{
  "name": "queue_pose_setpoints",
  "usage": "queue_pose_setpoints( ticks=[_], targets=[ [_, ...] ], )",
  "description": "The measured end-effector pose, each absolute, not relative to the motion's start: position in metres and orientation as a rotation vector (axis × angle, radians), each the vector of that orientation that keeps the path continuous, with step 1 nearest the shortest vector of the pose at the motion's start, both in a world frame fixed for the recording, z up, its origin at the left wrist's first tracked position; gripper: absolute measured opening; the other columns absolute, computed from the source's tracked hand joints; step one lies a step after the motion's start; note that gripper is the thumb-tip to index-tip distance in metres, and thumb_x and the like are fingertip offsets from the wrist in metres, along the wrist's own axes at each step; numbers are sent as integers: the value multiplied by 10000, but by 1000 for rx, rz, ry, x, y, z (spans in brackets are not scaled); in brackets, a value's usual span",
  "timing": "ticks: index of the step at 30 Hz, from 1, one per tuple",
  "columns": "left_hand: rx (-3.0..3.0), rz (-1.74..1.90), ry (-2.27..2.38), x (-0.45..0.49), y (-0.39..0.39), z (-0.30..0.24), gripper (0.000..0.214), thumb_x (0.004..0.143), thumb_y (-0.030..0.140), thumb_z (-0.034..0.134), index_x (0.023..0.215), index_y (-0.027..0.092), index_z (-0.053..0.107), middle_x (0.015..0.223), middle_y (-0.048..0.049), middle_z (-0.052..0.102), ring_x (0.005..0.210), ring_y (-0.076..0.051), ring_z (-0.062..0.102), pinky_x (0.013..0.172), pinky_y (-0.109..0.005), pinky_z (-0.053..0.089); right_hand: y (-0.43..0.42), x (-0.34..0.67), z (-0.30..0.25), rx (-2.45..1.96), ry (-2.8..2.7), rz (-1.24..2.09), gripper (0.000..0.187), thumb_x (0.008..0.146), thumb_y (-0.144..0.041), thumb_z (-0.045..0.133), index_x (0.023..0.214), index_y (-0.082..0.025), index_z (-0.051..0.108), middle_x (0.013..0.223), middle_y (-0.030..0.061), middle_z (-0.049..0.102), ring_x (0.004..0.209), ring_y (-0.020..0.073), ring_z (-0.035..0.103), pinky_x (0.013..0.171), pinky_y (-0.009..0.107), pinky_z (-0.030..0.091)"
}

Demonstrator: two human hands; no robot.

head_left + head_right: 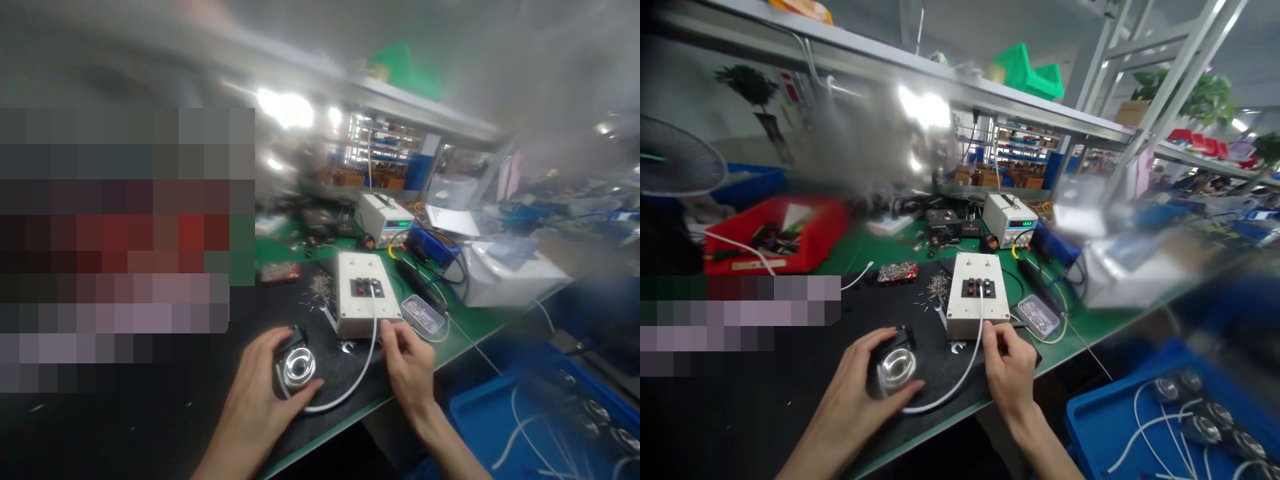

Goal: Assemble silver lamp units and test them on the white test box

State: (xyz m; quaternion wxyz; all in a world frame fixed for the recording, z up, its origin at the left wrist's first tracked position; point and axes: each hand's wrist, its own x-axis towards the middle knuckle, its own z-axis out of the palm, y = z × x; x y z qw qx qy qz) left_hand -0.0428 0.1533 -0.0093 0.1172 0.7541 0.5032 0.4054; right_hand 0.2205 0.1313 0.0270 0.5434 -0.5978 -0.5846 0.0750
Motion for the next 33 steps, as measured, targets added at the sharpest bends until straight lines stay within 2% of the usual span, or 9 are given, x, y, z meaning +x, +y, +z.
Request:
queue_pose_setpoints(
  ticks=[3, 5, 9, 15, 21, 26, 33],
  targets=[
    [2185, 1214, 1497, -41, 149, 1, 765, 801, 475, 869, 1415, 267, 464, 1433, -121, 555, 1345, -373, 545, 1136, -632, 477, 129, 217, 11, -1460, -1429, 257, 382, 1038, -465, 604, 774, -191, 640, 598, -12, 556, 520, 129, 509, 547, 240, 369],
    [2198, 1285, 1478, -34, 144, 16, 660, 865, 460, 818, 1406, 270, 490, 1451, -113, 553, 1380, -357, 524, 1171, -620, 444, 130, 216, 6, -1489, -1462, 275, 394, 1018, -482, 631, 751, -193, 619, 584, -12, 551, 517, 129, 509, 563, 245, 345],
    [2333, 1348, 1314, -3, 140, 57, 384, 1003, 295, 654, 1365, 251, 536, 1422, -104, 574, 1371, -290, 539, 1182, -526, 449, 132, 216, 2, -1502, -1539, 296, 432, 997, -492, 650, 697, -194, 564, 599, -4, 565, 542, 132, 514, 602, 262, 300],
    [2530, 1178, 1148, 56, 170, 86, 277, 1026, 149, 517, 1290, 207, 574, 1333, -109, 608, 1275, -277, 602, 1122, -489, 508, 134, 221, 1, -1462, -1482, 374, 493, 1023, -530, 585, 674, -193, 501, 568, -20, 497, 527, 125, 448, 578, 263, 274],
    [2528, 1189, 1170, 85, 201, 82, 427, 965, 33, 455, 1350, 203, 526, 1292, -110, 624, 1226, -266, 648, 1079, -463, 546, 135, 223, 4, -1435, -1400, 472, 530, 1044, -571, 536, 671, -195, 518, 563, -21, 495, 533, 129, 453, 557, 251, 293],
    [2505, 1198, 1226, 91, 211, 78, 487, 961, 41, 446, 1427, 184, 447, 1324, -137, 602, 1245, -270, 643, 1068, -455, 555, 131, 222, 5, -1425, -1366, 532, 525, 1046, -583, 530, 693, -194, 531, 573, -19, 509, 535, 130, 460, 562, 248, 302],
    [2570, 1139, 1279, 93, 208, 76, 482, 958, 56, 470, 1429, 157, 428, 1330, -155, 601, 1244, -287, 630, 1067, -464, 528, 132, 222, 5, -1421, -1341, 566, 526, 1044, -602, 521, 714, -194, 559, 581, -11, 519, 540, 136, 464, 562, 250, 297]
  ],
)
